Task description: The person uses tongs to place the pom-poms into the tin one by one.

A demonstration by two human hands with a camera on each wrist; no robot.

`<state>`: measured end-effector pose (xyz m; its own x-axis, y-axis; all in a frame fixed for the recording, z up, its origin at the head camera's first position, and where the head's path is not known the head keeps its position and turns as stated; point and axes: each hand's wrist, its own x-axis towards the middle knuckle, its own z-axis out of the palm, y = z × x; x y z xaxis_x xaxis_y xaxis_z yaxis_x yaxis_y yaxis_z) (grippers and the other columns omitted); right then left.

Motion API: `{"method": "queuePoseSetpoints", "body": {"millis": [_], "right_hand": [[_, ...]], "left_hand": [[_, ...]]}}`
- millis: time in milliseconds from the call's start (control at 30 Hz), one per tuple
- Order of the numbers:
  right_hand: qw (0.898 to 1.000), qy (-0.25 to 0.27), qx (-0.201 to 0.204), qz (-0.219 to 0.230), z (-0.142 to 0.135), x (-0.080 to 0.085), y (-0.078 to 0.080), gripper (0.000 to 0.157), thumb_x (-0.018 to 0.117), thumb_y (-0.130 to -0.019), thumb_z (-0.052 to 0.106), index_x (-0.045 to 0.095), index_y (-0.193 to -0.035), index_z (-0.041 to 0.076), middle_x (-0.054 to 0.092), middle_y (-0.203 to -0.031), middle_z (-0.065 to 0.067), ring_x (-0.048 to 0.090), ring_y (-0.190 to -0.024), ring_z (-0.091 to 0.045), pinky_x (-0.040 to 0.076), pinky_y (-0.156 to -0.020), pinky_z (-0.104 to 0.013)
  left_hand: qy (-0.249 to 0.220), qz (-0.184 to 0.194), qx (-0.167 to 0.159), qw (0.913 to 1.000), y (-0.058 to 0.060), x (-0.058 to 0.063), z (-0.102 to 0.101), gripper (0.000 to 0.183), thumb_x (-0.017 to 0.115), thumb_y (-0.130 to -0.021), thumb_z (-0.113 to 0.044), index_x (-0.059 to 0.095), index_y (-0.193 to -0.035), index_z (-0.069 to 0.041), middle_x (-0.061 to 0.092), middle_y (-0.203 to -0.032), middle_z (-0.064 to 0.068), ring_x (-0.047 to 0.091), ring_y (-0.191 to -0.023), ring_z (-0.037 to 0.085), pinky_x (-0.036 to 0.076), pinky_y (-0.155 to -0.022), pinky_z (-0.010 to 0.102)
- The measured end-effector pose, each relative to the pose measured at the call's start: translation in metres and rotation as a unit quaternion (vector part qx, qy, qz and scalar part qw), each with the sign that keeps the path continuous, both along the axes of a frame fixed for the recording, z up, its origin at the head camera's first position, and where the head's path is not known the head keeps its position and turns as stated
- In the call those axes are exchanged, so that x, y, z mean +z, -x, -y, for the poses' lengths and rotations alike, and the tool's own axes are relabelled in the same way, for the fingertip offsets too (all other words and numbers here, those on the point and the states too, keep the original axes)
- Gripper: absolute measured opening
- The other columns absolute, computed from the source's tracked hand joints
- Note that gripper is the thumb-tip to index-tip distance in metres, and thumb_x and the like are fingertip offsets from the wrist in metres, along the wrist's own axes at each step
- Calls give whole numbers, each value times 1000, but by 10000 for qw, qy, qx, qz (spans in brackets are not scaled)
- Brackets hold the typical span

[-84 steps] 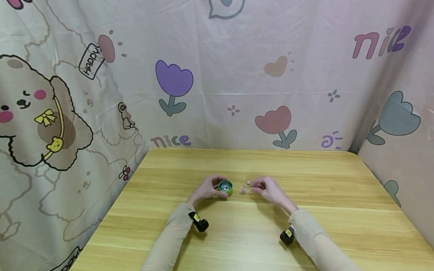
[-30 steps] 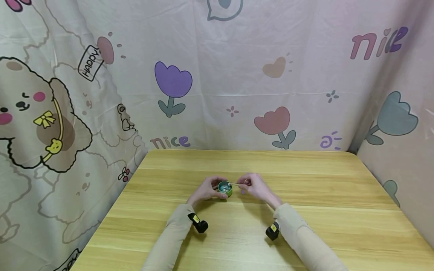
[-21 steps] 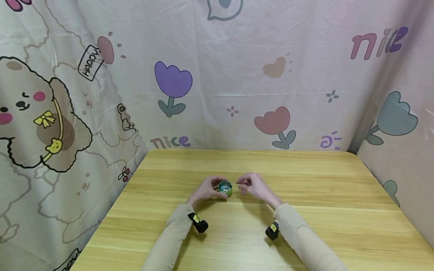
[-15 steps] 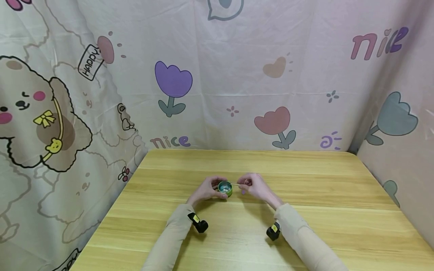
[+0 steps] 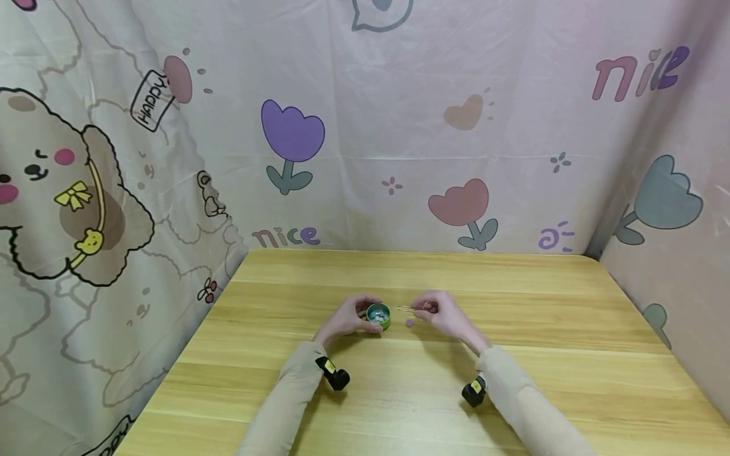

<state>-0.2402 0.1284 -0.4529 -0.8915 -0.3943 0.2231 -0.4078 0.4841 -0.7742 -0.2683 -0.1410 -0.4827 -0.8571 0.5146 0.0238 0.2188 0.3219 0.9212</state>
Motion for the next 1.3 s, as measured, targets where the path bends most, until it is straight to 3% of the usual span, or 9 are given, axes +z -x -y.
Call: {"method": "queuePoseSetpoints", "body": {"millis": [667,1300], "right_hand": [[9993,-200,-315,-27,-40,-7,-2,17,72,-87,1,74,-104,-2,73,-96,-13,60,-75,-9,53,-63,-17],[9977,-452,-499,-95,-52,-13,0,14,73,-86,0,75,-99,-2,74,-92,-14,60,-72,-9,53,-62,-17]], "left_hand": [[68,76,45,9999,-3,2,-1,62,83,-78,0,56,-134,4,61,-134,23,59,-127,37,42,-118,49],[121,67,72,9999,-4,3,0,62,83,-78,-1,56,-134,3,61,-134,22,59,-127,36,44,-117,48]]}}
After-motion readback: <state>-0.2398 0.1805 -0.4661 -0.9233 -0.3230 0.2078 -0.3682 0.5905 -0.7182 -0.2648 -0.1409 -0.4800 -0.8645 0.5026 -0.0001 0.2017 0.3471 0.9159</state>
